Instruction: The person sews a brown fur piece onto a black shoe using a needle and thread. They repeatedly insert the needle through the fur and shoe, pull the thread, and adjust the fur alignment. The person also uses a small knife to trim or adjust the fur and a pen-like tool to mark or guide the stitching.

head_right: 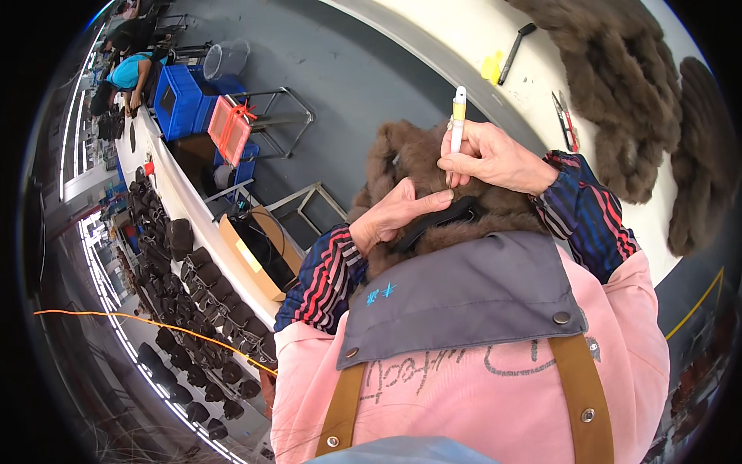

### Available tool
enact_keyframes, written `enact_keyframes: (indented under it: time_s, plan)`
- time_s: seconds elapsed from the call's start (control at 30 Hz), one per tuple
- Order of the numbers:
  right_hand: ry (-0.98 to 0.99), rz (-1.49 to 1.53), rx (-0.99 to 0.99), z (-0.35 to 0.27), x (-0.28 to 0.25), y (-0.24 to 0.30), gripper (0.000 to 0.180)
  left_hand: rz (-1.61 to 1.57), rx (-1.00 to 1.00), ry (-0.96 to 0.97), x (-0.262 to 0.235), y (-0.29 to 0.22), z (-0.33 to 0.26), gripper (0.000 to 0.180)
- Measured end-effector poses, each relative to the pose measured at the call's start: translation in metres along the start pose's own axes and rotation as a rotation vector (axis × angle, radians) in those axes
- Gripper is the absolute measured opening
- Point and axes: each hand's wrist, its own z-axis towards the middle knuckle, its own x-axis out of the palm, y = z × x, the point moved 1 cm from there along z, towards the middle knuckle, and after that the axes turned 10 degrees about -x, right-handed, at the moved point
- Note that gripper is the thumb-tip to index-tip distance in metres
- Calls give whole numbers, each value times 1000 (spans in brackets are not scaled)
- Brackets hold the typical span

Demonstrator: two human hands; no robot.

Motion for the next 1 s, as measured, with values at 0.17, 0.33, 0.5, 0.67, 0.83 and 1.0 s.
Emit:
enact_keyframes:
  time_s: [0.17, 0.33, 0.5, 0.67, 0.83, 1.0]
  plan:
    - [-26, 99, -65, -9, -2, -1, 9, -78, 1, 26, 4, -13, -8, 54]
    - [-15, 45, -19, -12, -8, -5, 9, -197, 1, 91, 7, -11, 0, 44]
    - [-104, 110, -44, -13, -20, -10, 14, -246, 19, 35, 9, -2, 16, 33]
    - [-59, 81, -27, -13, -20, -9, 12, -302, 45, 89, 10, -3, 20, 28]
    - [-63, 109, -19, -9, -19, -10, 11, -354, 37, 70, 13, -12, 14, 26]
    - [-56, 89, -18, -4, -19, -9, 12, -387, 12, 51, 9, -11, 13, 23]
